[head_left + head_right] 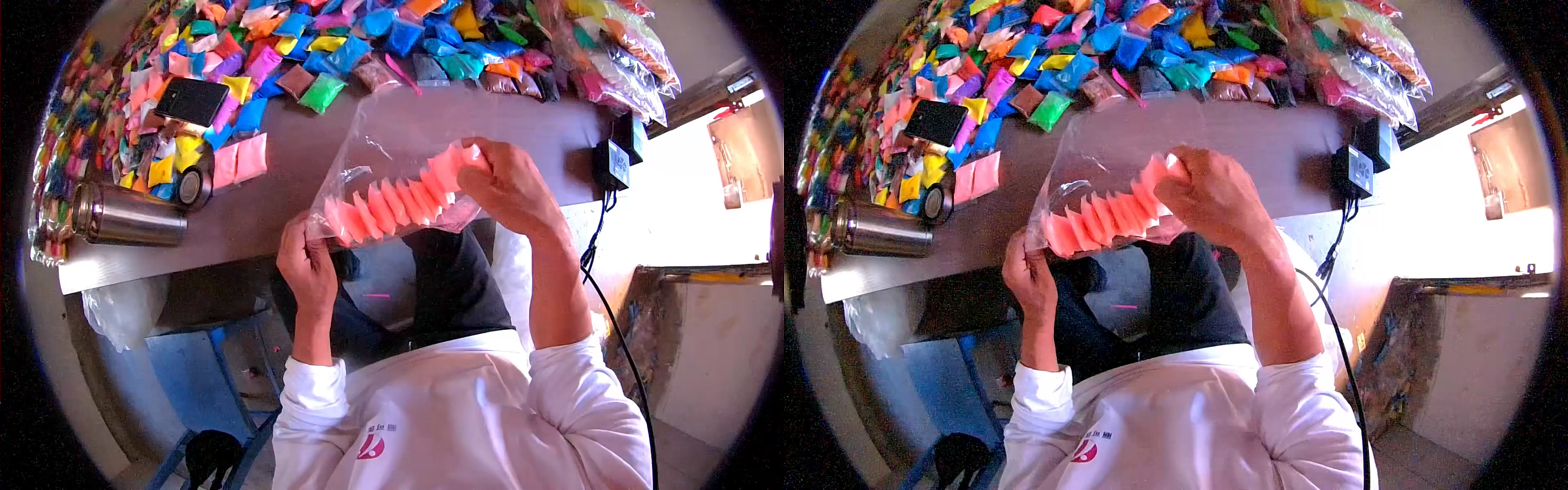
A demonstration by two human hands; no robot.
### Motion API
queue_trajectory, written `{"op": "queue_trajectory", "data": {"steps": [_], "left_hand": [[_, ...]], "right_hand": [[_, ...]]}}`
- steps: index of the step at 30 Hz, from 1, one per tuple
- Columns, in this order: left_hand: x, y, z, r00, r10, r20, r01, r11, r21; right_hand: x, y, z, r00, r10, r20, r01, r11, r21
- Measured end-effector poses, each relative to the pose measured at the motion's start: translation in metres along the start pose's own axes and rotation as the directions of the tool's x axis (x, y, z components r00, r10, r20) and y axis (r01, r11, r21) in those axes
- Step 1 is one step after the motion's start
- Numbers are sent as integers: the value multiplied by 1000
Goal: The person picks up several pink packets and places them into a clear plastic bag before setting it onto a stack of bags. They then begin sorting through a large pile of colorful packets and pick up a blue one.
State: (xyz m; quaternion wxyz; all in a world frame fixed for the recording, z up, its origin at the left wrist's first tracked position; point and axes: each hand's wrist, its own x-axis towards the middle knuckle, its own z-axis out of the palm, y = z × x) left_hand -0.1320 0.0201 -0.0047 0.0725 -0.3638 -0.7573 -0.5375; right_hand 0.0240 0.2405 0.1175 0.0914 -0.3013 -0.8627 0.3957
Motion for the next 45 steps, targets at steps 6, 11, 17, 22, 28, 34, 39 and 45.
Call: {"op": "queue_trajectory", "data": {"steps": [6,11,17,22,28,34,39,45], "left_hand": [[-1,5,-2,999,-33,20,33,999,12],[0,1,0,1000,-7,9,7,1000,-13],[-2,-4,-1,1000,7,9,-7,1000,13],[-2,-3,0,1000,27,-2,-27,999,-22],[-2,-2,0,1000,29,4,-29,1000,-11],[-2,-4,-1,999,46,-6,-46,999,-10],[-1,-2,1,998,54,-9,-54,999,-2],[-4,-1,0,1000,6,18,-6,1000,-30]], "right_hand": [[-1,3,1,998,-46,-36,36,969,-246],[0,7,10,998,-54,-41,30,898,-439],[0,3,-3,997,-65,50,79,912,-401],[-2,8,-9,996,-73,49,85,939,-333],[-9,9,-2,994,-113,-2,101,890,-445],[-12,10,5,976,-174,-129,92,872,-480],[-12,24,24,972,-150,-179,57,896,-440],[-25,17,-25,880,-97,-464,118,993,16]]}}
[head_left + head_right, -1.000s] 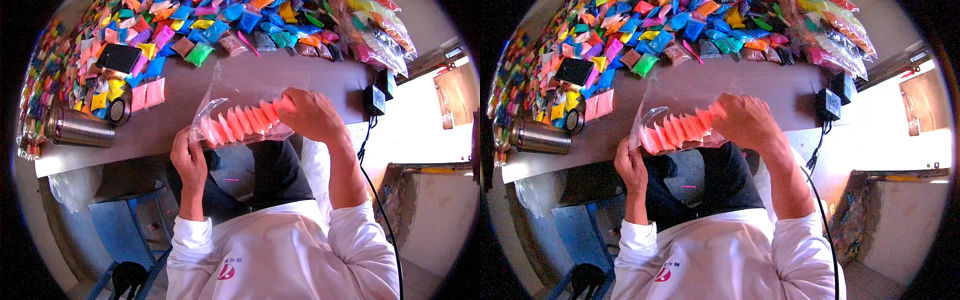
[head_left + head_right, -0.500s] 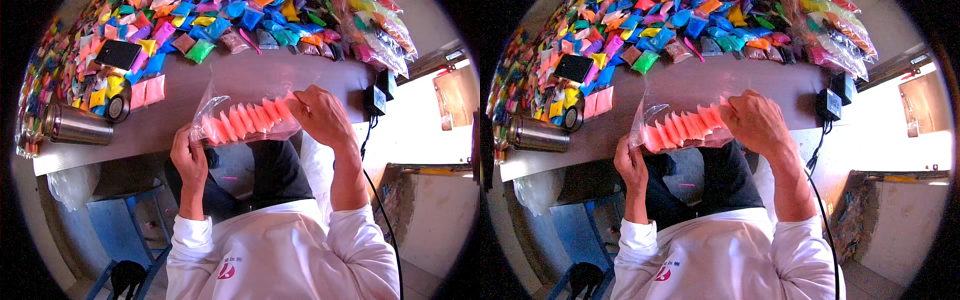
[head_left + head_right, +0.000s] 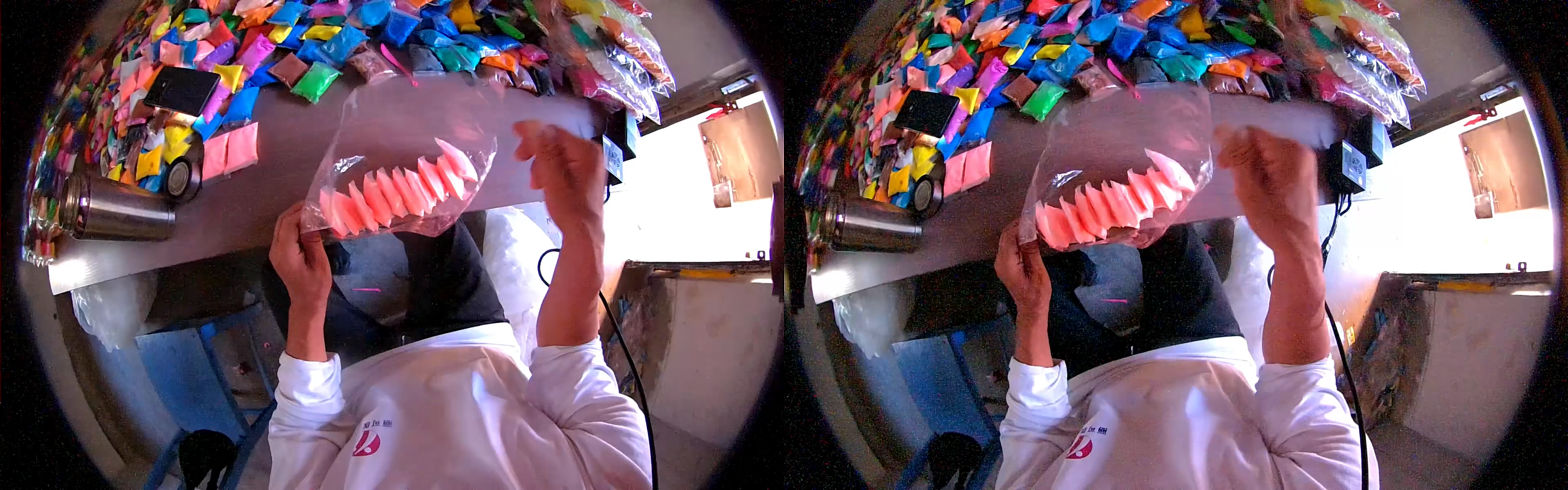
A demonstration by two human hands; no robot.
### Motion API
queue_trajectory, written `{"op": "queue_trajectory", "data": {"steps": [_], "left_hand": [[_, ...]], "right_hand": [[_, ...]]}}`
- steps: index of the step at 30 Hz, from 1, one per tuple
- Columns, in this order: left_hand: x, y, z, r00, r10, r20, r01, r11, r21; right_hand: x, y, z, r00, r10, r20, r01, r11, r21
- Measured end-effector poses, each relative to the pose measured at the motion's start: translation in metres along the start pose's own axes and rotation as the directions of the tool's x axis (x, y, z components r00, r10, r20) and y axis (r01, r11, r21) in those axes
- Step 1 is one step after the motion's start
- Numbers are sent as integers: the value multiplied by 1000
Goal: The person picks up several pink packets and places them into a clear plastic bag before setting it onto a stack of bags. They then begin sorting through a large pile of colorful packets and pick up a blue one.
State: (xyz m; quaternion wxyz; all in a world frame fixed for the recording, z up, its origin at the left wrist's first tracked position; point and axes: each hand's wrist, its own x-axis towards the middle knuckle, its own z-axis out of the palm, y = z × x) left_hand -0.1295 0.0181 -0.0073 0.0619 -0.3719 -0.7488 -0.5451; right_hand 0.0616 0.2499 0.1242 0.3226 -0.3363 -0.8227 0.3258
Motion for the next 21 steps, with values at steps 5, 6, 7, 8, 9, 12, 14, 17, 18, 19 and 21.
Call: {"op": "queue_trajectory", "data": {"steps": [5,6,7,8,9,12,14,17,18,19,21], "left_hand": [[2,-2,0,1000,18,-8,-17,999,45],[1,-6,-2,1000,13,-4,-13,998,66],[-2,-8,-3,997,-71,36,67,992,109],[-2,-17,-1,997,75,-17,-72,988,139],[0,-17,-1,997,78,-23,-74,988,137],[0,-13,-3,999,47,-2,-46,995,86],[0,-10,-2,1000,16,-7,-16,999,40],[3,-4,-3,998,49,-28,-46,994,98],[5,1,-4,997,68,-21,-66,996,56],[7,4,-4,996,88,-15,-88,996,12],[6,1,-4,996,83,-22,-84,996,-9]], "right_hand": [[9,-53,3,983,-54,-175,93,970,224],[12,-57,12,975,-139,-174,178,956,233],[15,-63,20,968,-206,-144,234,948,216],[19,-71,30,956,-271,-116,290,934,208],[25,-83,42,947,-314,-71,322,928,186],[52,-112,86,810,-565,154,559,825,86],[71,-123,134,733,-619,282,627,776,73],[79,-144,192,589,-613,526,745,665,-59],[80,-148,206,566,-599,567,745,666,-40],[82,-147,220,534,-581,614,748,663,-24],[82,-144,245,496,-530,688,736,677,-10]]}}
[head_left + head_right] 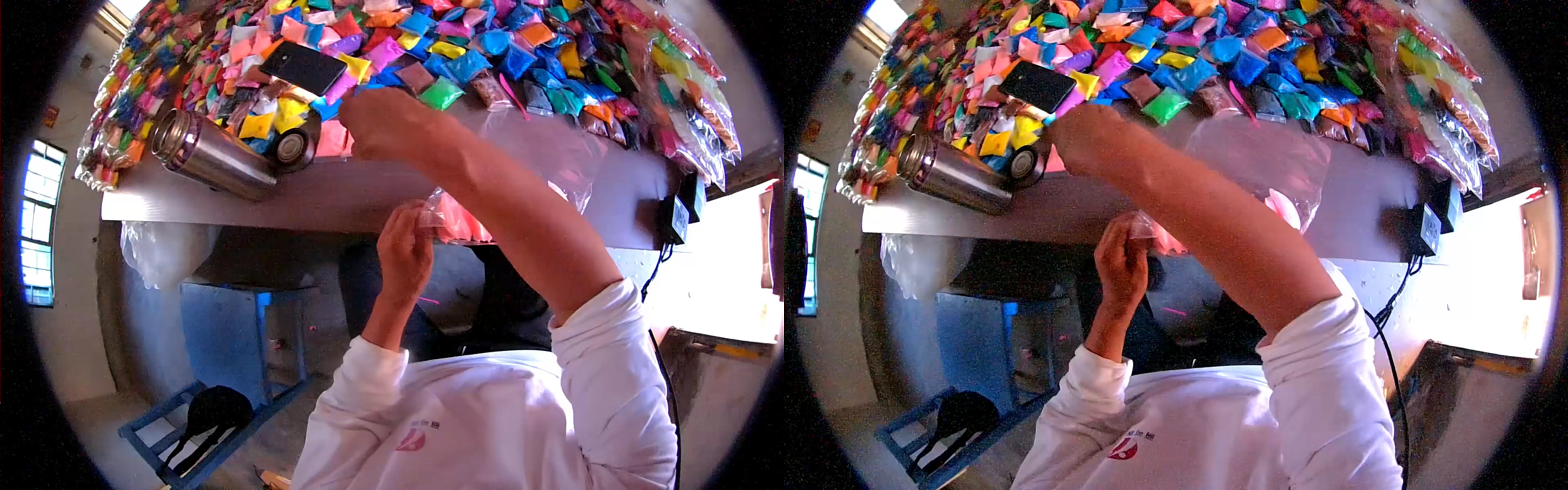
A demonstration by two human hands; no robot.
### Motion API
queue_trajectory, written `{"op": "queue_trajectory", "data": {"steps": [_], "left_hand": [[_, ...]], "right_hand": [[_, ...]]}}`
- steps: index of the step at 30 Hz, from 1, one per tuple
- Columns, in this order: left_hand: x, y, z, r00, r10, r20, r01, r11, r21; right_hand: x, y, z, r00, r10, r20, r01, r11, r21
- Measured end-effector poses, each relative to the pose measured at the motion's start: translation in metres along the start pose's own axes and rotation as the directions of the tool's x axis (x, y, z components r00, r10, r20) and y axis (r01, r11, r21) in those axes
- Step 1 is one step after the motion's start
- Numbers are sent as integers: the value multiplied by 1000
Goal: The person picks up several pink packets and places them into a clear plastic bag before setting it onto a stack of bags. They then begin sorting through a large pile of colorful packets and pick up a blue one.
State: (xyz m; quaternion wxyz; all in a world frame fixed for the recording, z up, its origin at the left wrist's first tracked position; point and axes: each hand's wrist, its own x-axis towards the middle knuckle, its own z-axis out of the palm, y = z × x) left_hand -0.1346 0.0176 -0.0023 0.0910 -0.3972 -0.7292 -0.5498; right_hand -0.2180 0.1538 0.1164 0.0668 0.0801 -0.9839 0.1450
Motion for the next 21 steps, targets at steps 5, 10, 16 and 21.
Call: {"op": "queue_trajectory", "data": {"steps": [5,10,16,21], "left_hand": [[-7,-5,2,986,-156,60,160,985,-70],[-4,0,-1,997,-73,30,73,997,-3],[-13,-14,4,997,-75,36,70,989,132],[-4,4,5,997,-79,21,78,996,46]], "right_hand": [[21,5,46,985,87,151,-72,992,-101],[-10,6,28,931,-63,-359,-1,984,-177],[-163,7,-99,713,445,-542,-332,895,297],[-263,21,-84,398,737,-546,-644,649,406]]}}
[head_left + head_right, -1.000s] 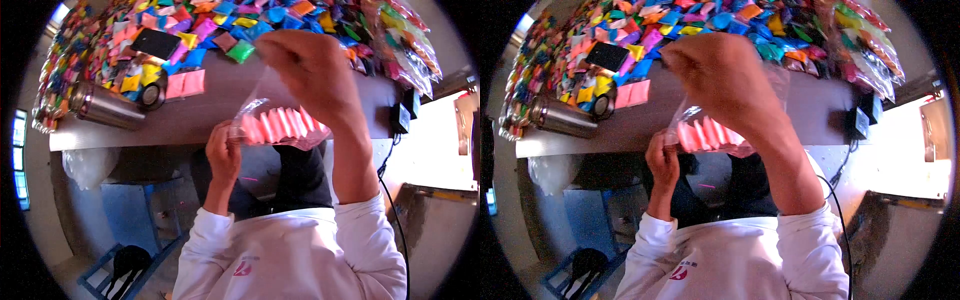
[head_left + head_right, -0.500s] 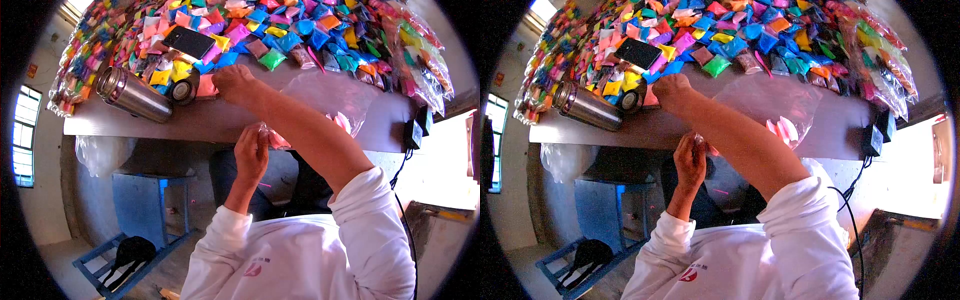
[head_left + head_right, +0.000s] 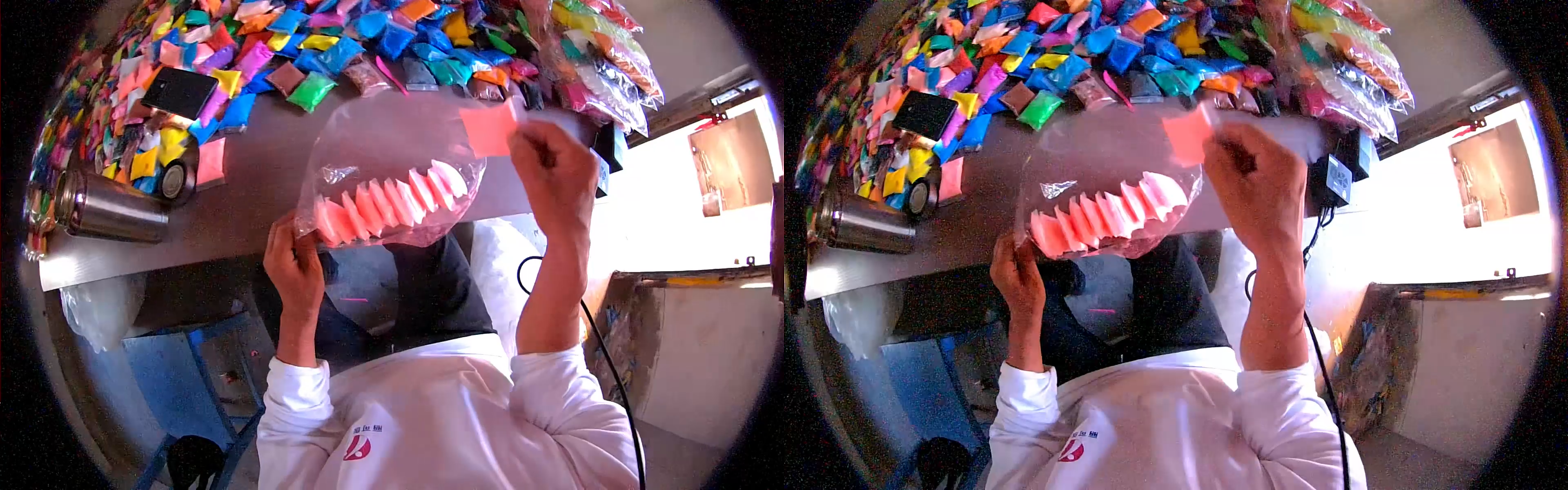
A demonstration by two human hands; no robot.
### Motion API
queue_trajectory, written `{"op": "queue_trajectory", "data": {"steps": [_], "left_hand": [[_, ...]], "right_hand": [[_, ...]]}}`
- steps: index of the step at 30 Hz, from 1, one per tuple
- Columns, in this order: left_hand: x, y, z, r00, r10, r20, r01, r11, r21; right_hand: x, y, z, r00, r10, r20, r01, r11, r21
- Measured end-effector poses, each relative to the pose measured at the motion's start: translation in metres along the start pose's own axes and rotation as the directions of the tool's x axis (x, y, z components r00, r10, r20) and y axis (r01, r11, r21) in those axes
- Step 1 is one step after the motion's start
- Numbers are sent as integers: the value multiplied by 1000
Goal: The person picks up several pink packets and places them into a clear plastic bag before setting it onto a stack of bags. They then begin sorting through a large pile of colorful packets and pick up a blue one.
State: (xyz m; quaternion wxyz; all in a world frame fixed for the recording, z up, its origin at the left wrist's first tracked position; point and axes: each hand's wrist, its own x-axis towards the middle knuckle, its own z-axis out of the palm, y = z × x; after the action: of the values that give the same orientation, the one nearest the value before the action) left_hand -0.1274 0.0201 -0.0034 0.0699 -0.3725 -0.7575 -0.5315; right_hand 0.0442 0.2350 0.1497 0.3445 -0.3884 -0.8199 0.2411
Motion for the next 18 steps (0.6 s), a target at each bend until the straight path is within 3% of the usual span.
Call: {"op": "queue_trajectory", "data": {"steps": [2,4,6,8,10,12,18], "left_hand": [[-1,-2,5,999,-13,-39,12,1000,-21],[-3,-7,5,1000,-22,-19,21,999,-36],[-2,-9,4,999,-35,-11,34,998,-46],[0,-8,4,997,64,-51,-64,998,10],[-2,-11,5,997,44,-56,-44,999,14],[-2,-10,5,998,25,-61,-24,1000,15],[-2,-11,5,996,64,-61,-62,997,39]], "right_hand": [[-13,17,5,998,27,64,-35,991,130],[-16,24,12,994,-48,101,35,991,128],[-18,28,23,983,-149,106,149,989,7],[-20,27,30,983,-139,119,145,989,-42],[-22,28,34,982,-133,136,147,985,-93],[-22,35,32,969,-105,223,167,944,-284],[-21,50,30,965,-78,249,144,955,-261]]}}
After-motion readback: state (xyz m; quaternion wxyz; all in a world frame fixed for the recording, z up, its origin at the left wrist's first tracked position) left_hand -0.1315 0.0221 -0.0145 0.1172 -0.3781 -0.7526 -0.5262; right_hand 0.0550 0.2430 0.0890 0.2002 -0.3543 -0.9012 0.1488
